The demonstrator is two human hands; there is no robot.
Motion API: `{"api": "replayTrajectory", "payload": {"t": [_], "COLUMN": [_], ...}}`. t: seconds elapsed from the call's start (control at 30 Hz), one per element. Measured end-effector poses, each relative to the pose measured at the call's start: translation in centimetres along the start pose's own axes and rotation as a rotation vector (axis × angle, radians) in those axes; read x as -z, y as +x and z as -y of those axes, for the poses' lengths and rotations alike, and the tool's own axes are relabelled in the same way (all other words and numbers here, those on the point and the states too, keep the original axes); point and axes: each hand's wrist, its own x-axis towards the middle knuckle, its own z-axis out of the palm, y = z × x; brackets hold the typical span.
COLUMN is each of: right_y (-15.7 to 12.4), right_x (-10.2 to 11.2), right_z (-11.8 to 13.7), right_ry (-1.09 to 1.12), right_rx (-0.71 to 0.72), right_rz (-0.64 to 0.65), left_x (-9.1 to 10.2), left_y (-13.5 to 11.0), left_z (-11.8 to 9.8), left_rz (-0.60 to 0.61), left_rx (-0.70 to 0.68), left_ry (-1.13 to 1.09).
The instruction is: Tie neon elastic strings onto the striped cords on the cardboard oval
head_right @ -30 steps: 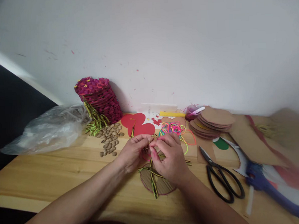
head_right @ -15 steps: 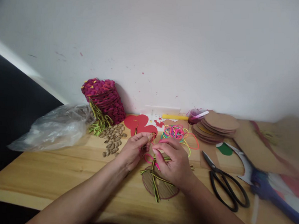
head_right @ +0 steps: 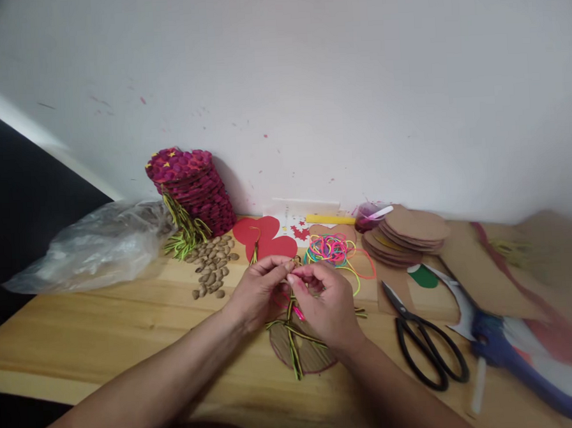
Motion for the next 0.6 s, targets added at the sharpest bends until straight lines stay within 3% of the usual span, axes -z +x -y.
{"api": "replayTrajectory", "payload": {"t": [0.2, 0.6], "right_y": [-0.11, -0.27], "right_x": [-0.14, -0.07], "right_z": [0.00, -0.72], "right_ry": [-0.050, -0.390], "right_rx": [0.051, 0.355], "right_rz": [-0.012, -0.035], "left_x": [-0.03, -0.22], "left_y": [-0.31, -0.40], "left_z": [-0.16, -0.34], "left_rz": [0.017, -0.040], "left_rx": [0.061, 0.130], "left_ry": [-0.029, -0.078]}}
